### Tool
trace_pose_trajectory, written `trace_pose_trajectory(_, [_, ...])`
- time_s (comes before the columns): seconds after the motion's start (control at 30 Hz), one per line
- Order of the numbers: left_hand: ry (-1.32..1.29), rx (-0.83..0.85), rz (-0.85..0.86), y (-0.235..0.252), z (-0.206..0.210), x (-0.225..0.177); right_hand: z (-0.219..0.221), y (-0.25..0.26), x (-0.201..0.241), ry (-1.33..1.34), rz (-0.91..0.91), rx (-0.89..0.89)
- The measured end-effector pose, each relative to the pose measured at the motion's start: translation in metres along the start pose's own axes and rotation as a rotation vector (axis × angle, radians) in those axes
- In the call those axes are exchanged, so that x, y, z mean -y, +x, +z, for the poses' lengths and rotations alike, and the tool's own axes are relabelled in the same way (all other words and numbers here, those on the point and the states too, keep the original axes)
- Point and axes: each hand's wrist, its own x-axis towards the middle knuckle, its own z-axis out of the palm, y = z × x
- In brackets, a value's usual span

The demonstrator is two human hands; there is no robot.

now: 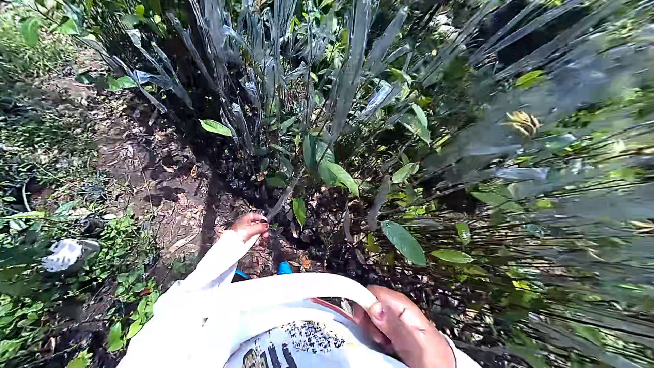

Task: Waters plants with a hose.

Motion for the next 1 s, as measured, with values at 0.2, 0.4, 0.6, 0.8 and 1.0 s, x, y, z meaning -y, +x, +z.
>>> trace_pose_trajectory(0.2, [-0.101, 0.077, 0.048, 0.060, -0.049, -0.027, 0.035, 0.083, 0.001, -0.008, -0.078, -0.040])
trace_pose_trajectory(0.4, [-0.119, 0.165, 0.039, 0.100, -0.153, -0.053, 0.109, 0.208, 0.001, -0.046, -0.113, -0.098])
trace_pose_trajectory(0.6, [-0.192, 0.389, 0.261, 0.140, -0.311, -0.038, 0.219, 0.373, 0.036, -0.071, -0.042, -0.104])
trace_pose_trajectory(0.8, [-0.238, 0.184, 0.100, 0.111, -0.366, -0.091, 0.275, 0.437, 0.059, -0.106, -0.185, -0.071])
trace_pose_trajectory(1.0, [-0.012, 0.399, 0.043, 0.134, -0.325, -0.068, 0.245, 0.360, 0.022, -0.079, -0.155, -0.298])
